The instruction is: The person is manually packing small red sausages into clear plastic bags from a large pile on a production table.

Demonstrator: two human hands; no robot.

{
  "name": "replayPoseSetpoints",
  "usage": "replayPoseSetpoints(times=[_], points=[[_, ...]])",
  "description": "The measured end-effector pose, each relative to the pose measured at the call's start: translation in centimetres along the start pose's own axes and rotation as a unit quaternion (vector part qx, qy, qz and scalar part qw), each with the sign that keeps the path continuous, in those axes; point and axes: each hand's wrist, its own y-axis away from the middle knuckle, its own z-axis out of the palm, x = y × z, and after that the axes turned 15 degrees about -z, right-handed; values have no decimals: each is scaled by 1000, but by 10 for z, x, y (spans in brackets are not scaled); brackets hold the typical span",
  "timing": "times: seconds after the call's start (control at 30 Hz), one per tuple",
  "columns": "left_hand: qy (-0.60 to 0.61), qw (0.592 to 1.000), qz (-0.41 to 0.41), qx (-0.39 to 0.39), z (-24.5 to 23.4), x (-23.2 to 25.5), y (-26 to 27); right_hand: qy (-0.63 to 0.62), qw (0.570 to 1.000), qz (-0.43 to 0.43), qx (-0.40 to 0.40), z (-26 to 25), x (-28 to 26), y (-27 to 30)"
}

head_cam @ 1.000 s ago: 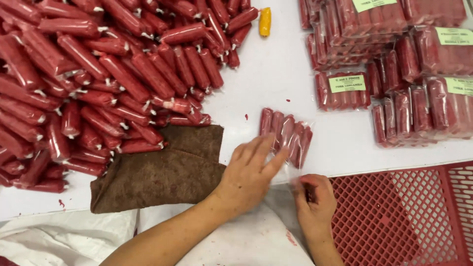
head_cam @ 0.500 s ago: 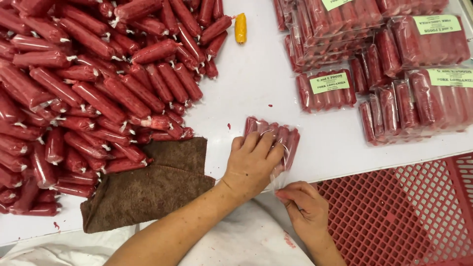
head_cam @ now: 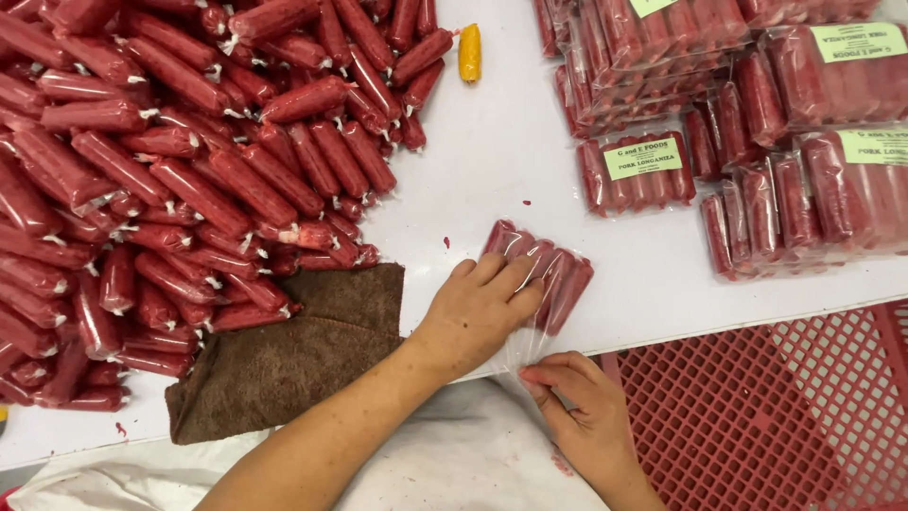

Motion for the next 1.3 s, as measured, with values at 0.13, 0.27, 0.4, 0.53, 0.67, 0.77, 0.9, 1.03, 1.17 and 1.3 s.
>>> replayPoseSetpoints(times=[0.13,0.27,0.4,0.53,0.67,0.77,0.9,1.03,1.17,1.3], points=[[18,983,29,-178,-28,-11,-6,15,997,67,-23,3,-3,2],[75,984,36,-158,-23,-26,0,-13,999,-36,3,11,6,4],[0,997,-24,-70,-33,-33,14,57,979,-166,-103,-9,55,-11],[-36,964,-264,19,-44,-44,72,155,980,-117,-44,-35,43,-88],[377,771,-503,-103,-80,-10,70,109,991,-37,-67,-19,39,-63],[536,658,-510,-138,-80,0,53,150,982,46,-103,-10,27,-47],[496,646,-532,-232,-75,2,25,272,941,-153,-132,-8,23,-55],[433,673,-500,-332,-91,27,-2,198,943,-167,-208,3,41,-63],[412,755,-419,-291,-80,31,7,197,944,-143,-221,-1,33,-66],[434,764,-405,-253,-70,24,12,205,942,-140,-225,-19,34,-72]])
